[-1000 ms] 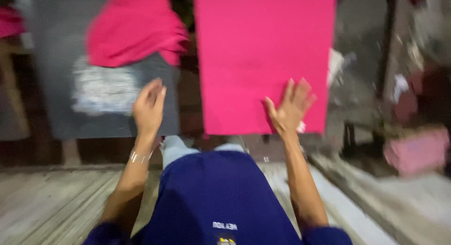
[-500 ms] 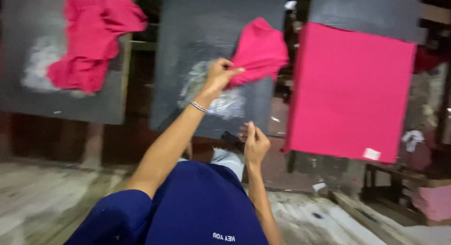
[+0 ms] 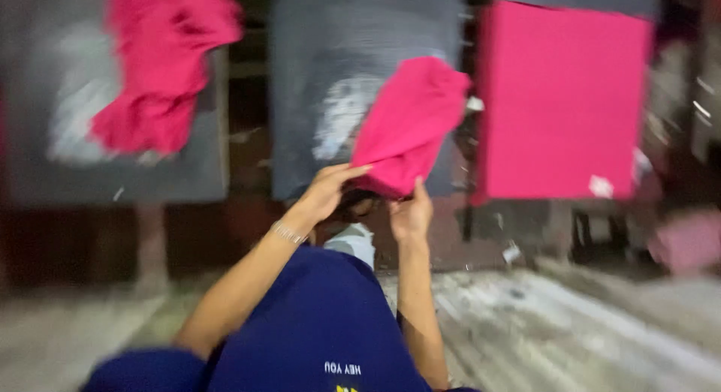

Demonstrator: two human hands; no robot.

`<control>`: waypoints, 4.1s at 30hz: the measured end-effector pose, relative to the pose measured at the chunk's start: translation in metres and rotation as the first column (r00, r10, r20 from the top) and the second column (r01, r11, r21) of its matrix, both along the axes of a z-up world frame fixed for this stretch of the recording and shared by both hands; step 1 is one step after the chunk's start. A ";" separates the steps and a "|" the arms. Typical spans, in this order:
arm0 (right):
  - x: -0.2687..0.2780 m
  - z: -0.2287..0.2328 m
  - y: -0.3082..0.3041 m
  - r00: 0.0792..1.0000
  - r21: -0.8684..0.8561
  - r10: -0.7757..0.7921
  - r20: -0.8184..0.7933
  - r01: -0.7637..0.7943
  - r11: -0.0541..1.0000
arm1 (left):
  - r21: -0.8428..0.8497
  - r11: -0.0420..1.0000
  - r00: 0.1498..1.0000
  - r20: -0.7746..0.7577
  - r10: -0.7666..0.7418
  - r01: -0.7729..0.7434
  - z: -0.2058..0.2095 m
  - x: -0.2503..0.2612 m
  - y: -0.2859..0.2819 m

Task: The person repeatedly picks up pink and black t-shirts, unfolds them, and lays them flat on a series of dark rectangular boards. The shirts are smoothed out by hand and placed one at a time across multiple boards in a row.

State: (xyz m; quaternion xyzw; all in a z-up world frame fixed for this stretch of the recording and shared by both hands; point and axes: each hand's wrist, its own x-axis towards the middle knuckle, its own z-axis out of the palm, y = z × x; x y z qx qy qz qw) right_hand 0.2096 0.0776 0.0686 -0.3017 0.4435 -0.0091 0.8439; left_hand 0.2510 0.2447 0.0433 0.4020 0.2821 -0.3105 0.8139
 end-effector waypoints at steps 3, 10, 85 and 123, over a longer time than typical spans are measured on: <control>-0.025 -0.045 -0.001 0.988 0.066 -0.156 0.002 0.156 0.986 | -0.108 0.992 0.985 -0.170 0.043 -0.062 0.014 0.008 0.016; -0.039 0.046 0.033 1.000 0.207 0.023 0.011 -0.025 0.978 | -0.365 0.931 0.925 -0.345 -0.159 0.024 0.023 -0.011 0.048; 0.095 -0.036 -0.186 0.924 -0.367 0.382 0.011 -0.352 0.861 | 0.468 0.729 0.863 0.346 0.369 -0.500 0.010 0.004 0.162; 0.058 -0.077 -0.157 0.858 -0.652 0.418 -0.300 -0.504 0.566 | 0.703 0.659 0.947 0.320 0.040 -0.266 -0.005 0.001 0.156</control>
